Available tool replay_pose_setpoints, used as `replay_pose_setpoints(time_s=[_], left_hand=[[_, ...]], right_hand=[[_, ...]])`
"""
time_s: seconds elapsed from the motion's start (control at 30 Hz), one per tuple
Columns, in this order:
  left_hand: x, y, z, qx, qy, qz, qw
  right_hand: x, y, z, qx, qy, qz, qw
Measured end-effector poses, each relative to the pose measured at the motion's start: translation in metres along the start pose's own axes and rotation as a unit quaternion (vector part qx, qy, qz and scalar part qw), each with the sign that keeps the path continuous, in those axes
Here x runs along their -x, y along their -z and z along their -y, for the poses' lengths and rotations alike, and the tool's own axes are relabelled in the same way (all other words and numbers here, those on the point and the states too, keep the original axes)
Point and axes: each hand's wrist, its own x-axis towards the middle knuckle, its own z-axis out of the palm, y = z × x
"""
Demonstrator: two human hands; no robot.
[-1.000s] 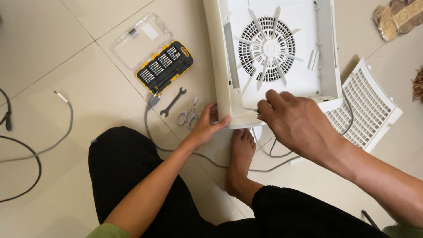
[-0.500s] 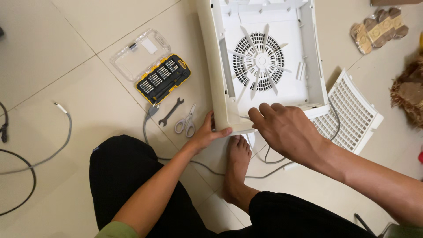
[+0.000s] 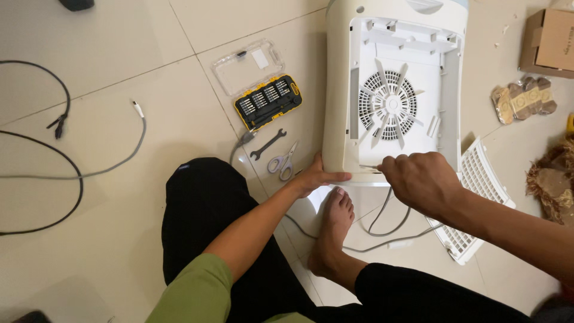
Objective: The person disassembles a white Sharp air purifier fan by removing the front grille and unscrewing the casing. They then reassemble the unit by aligning the casing, securing it with screws, and reattaching the front grille.
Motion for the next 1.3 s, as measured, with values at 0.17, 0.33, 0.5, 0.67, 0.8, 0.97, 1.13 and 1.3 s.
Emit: replay_pose_setpoints(time_s=[0.17,0.33,0.5,0.67,0.8,0.97,1.13,1.3], left_hand=[[-0.003,0.0,-0.003,-0.008,0.032,-0.005,0.999],[-0.004,0.001,0.001,-0.046,0.053,-0.018,0.997],[-0.012,0.009,0.014,-0.027,0.051,-0.01,0.998],[-0.015,0.011,0.026,-0.019,0.085,-0.026,0.996],[-0.015,0.013,0.021,-0.035,0.099,-0.019,0.994],[-0.012,0.01,0.02,-0.036,0.092,-0.02,0.995],[-0.014,0.012,0.021,-0.03,0.099,-0.022,0.994],[-0.015,0.012,0.023,-0.038,0.097,-0.022,0.994]], right_hand=[[-0.01,0.003,-0.002,-0.042,-0.038,0.05,0.997],[-0.006,-0.004,0.001,0.055,0.111,-0.168,0.978],[-0.002,-0.008,0.0,0.132,0.135,-0.18,0.965],[-0.02,-0.01,0.013,-0.107,-0.07,0.025,0.991],[-0.027,-0.009,0.006,-0.12,-0.065,0.021,0.99],[-0.011,-0.011,-0.003,0.036,0.103,-0.184,0.977],[-0.002,-0.009,0.002,0.172,0.183,-0.113,0.961],[-0.027,-0.014,0.013,-0.137,-0.108,0.051,0.983]])
